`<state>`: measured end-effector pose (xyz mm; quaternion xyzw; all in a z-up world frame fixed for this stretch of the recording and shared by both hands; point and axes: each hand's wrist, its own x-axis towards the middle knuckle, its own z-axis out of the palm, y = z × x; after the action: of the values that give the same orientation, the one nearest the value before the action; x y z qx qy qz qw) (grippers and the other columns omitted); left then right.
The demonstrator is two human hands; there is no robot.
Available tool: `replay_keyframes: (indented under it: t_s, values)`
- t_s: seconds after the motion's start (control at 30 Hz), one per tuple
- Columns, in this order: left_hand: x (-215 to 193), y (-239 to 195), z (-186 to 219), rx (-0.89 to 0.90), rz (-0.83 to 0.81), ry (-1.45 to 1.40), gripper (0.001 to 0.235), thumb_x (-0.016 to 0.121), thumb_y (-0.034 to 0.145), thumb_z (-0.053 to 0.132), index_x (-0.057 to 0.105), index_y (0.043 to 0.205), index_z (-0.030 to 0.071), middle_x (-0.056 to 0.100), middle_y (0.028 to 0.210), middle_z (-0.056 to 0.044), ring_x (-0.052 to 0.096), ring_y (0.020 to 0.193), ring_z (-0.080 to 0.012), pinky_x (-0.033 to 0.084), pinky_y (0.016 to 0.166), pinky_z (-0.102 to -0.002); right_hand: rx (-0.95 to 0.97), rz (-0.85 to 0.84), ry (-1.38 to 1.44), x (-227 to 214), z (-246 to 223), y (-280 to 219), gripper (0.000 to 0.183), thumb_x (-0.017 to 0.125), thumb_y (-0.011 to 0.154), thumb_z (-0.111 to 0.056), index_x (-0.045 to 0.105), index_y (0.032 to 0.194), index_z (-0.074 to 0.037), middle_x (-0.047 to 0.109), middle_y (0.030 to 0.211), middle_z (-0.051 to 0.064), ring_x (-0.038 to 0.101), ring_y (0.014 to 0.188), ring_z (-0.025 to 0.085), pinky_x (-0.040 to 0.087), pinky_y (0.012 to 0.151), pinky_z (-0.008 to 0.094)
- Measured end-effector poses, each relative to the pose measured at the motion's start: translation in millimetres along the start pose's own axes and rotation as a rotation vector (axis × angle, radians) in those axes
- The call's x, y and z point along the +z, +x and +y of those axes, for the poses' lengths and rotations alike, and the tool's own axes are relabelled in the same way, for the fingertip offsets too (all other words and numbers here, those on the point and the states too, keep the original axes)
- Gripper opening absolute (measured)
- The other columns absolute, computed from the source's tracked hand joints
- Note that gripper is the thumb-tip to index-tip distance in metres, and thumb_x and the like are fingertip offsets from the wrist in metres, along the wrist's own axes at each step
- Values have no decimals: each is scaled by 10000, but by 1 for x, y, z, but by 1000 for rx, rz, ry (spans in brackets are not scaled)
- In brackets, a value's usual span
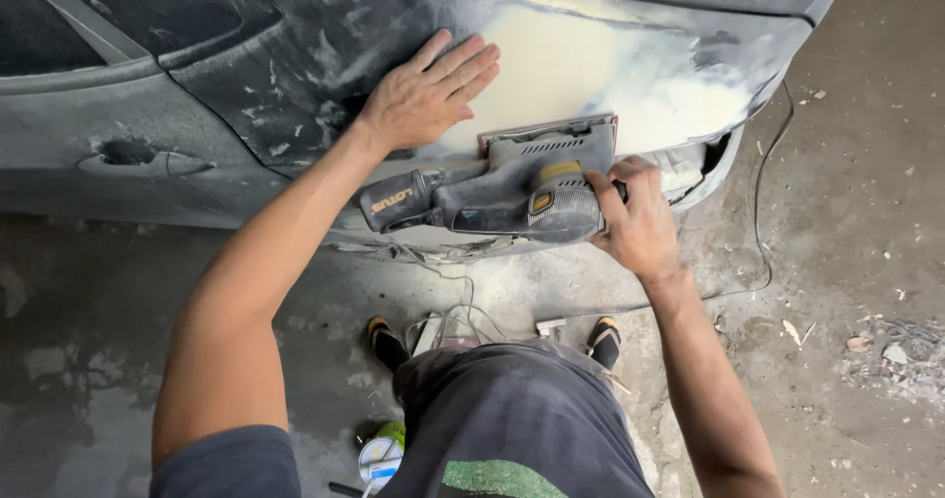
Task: The person uses an electric sander to smooth the surface of a car's front bumper and fender. They move the tool back and forth across the bodywork, generating dust, and briefly pause to wipe the area with their hand.
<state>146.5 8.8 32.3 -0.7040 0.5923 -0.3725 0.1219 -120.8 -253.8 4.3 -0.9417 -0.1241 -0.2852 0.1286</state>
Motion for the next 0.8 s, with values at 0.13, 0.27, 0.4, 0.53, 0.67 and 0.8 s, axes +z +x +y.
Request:
replay_keyframes:
  t_s: [0.13,0.27,0.4,0.53,0.67,0.8]
  values:
    - [16,29,3,80,6,-69,757,609,1048,472,396,1649,64,277,1744,-83,175,1619,-257,125,1334,-464,6,33,29,-4,-4,7,778,883,584,-157,608,1297,-11,484,1202,170,498,1186,390,482,993,491]
    - [36,84,18,166,136,-98,758,568,1094,516,387,1639,20,272,1745,-127,175,1622,-272,82,1338,-463,15,32,34,-4,-5,7,742,894,637,-197,611,1295,-2,485,1196,177,493,1168,396,474,984,490]
    - [61,131,42,224,148,-164,755,525,1104,537,366,1613,2,256,1746,-138,151,1623,-270,31,1334,-466,45,11,39,-5,-6,7,749,887,620,-179,614,1297,-11,491,1196,174,495,1170,401,477,986,489]
    - [71,152,54,224,97,-195,781,499,1094,541,351,1653,15,235,1744,-125,123,1621,-264,14,1324,-463,61,-5,26,-4,-5,5,762,866,591,-137,618,1302,-18,496,1202,170,497,1184,399,481,999,488]
    - [70,139,46,217,111,-193,780,488,1096,548,340,1660,30,219,1745,-110,105,1619,-247,-3,1328,-445,75,-20,22,-4,-6,5,773,861,579,-118,618,1307,-23,496,1200,169,495,1188,395,486,993,484]
    - [49,99,14,233,151,-169,767,532,1106,538,375,1664,36,259,1747,-108,153,1624,-236,40,1347,-407,81,-29,18,-6,-7,6,770,867,578,-121,620,1301,-22,495,1194,169,495,1190,393,489,972,481]
